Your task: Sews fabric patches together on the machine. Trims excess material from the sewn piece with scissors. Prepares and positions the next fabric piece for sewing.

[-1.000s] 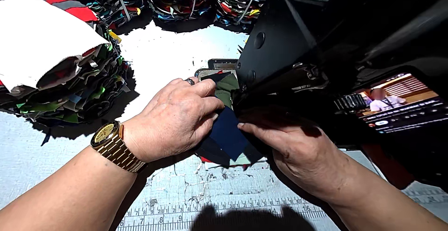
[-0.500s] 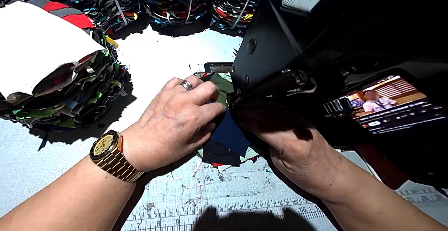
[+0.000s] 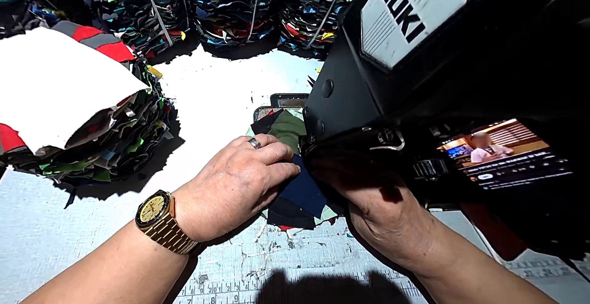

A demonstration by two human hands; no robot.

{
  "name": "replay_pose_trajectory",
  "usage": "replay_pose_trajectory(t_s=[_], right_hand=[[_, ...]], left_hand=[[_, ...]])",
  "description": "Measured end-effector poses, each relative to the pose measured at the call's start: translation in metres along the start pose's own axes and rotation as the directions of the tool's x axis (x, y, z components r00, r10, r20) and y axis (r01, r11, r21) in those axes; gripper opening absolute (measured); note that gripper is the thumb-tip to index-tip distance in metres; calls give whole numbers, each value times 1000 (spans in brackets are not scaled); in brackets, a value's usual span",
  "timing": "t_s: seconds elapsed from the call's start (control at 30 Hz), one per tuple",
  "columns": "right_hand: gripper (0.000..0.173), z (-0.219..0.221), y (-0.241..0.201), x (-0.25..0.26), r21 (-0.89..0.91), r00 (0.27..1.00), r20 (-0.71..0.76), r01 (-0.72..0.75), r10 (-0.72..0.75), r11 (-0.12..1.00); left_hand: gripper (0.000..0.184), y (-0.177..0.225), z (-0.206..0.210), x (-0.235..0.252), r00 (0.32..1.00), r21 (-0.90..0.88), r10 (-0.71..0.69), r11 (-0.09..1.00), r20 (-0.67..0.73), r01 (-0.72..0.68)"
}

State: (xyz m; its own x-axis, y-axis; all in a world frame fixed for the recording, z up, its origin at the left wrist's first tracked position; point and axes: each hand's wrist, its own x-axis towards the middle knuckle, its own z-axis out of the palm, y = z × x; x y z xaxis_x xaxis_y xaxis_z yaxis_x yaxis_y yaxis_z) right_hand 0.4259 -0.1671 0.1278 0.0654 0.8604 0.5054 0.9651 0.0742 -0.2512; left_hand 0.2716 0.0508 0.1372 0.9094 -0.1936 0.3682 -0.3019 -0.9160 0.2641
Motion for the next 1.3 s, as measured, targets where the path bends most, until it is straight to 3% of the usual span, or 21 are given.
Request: replay_pose_trajectory(t_s=[0.37, 0.77, 1.3], right_hand=[[35, 2, 3, 1, 27, 1000, 4, -15, 15, 1000], [37, 5, 1, 3, -66, 996, 15, -85, 86, 994], [37, 5, -5, 1, -114, 991, 31, -124, 128, 986]], left_hand=[[30, 12, 5, 0, 999, 17, -47, 999, -24, 48], [33, 11, 8, 0, 996, -22, -70, 997, -54, 69], [46, 11, 7, 7, 991, 19, -134, 991, 24, 133]])
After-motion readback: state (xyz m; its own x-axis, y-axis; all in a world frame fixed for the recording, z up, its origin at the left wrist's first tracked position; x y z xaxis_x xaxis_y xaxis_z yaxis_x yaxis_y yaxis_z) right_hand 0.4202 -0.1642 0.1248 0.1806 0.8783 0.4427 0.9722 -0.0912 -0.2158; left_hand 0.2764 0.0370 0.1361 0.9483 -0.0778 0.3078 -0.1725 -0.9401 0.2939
